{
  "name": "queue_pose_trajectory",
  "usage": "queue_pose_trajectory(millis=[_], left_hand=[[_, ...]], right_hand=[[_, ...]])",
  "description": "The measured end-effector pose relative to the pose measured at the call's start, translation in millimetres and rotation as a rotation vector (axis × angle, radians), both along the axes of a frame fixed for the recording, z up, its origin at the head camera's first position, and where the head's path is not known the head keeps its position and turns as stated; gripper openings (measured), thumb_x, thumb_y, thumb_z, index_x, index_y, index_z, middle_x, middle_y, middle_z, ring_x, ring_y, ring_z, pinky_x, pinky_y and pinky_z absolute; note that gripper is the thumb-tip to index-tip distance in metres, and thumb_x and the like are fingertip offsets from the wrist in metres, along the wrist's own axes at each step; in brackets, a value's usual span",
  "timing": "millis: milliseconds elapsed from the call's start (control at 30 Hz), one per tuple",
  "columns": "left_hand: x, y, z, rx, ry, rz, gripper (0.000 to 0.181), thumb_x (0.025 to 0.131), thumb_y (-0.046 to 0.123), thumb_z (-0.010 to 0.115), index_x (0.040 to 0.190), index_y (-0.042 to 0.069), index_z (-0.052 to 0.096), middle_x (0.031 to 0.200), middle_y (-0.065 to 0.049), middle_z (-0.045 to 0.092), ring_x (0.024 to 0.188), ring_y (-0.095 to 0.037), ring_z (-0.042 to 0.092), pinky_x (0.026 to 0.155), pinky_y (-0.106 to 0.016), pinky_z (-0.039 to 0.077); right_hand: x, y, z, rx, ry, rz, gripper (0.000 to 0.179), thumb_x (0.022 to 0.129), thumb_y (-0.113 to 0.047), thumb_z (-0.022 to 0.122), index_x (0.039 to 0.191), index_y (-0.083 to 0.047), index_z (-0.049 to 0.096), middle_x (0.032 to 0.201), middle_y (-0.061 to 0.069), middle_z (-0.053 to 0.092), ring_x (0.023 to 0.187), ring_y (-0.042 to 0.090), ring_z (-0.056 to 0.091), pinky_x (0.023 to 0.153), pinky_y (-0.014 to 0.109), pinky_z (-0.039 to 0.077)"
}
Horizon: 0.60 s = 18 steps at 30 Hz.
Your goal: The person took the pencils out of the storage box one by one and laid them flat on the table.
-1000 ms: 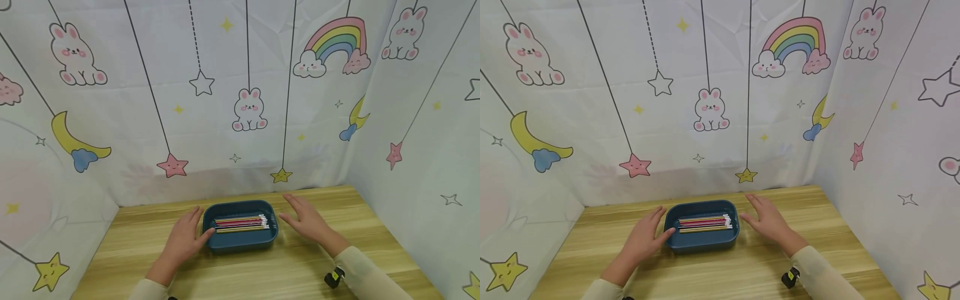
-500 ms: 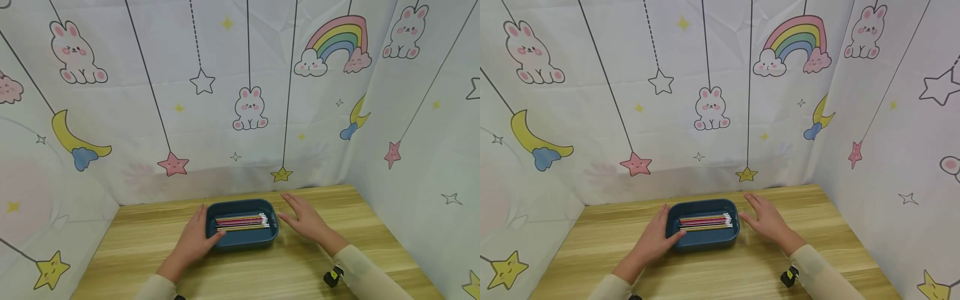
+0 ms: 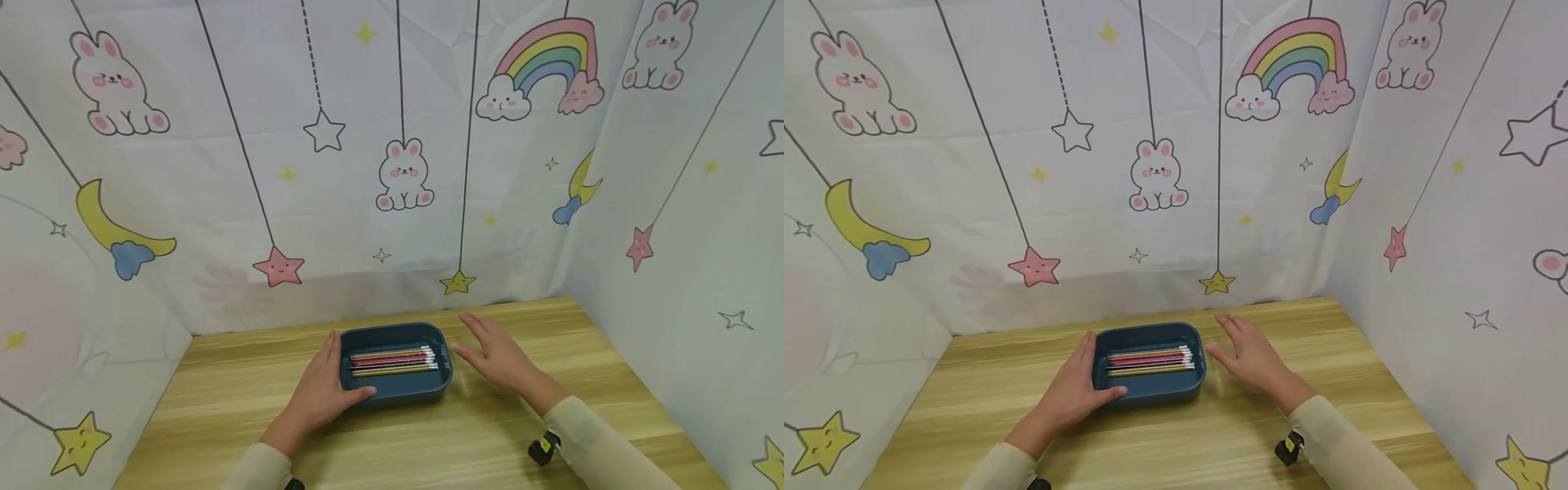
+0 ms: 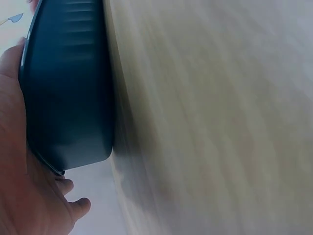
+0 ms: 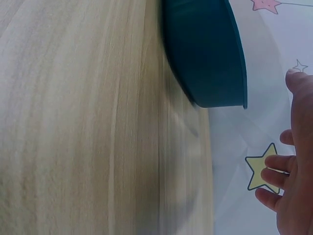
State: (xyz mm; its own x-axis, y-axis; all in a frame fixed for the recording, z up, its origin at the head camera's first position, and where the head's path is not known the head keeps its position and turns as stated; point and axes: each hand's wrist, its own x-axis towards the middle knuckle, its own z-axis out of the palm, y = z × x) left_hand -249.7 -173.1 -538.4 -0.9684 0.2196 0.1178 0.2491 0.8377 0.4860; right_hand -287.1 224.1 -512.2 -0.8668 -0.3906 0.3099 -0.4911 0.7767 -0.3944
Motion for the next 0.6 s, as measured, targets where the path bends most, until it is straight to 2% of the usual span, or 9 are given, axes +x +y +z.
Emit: queue_pose_trajectory(millis=[333, 600], left_hand=[[-0.6, 0.0, 3.1, 0.003, -0.042, 0.010, 0.145, 0.082, 0.078, 0.085, 0.176, -0.002, 0.008, 0.184, -0.021, 0.011, 0.163, -0.051, 0.028, 0.128, -0.070, 0.026], [-0.7, -0.1, 2.9, 0.023, -0.062, 0.012, 0.149, 0.079, 0.081, 0.085, 0.176, -0.001, 0.007, 0.184, -0.021, 0.009, 0.162, -0.052, 0.027, 0.128, -0.070, 0.025]], right_hand=[[-6.1, -10, 4.1, -0.025, 0.020, 0.054, 0.067, 0.110, -0.044, 0.070, 0.163, -0.006, 0.053, 0.162, 0.018, 0.056, 0.149, 0.044, 0.052, 0.120, 0.066, 0.042], [-10.0, -32, 17.4, -0.037, 0.003, 0.185, 0.059, 0.106, -0.039, 0.078, 0.153, -0.007, 0.064, 0.151, 0.012, 0.064, 0.141, 0.037, 0.059, 0.115, 0.062, 0.049]])
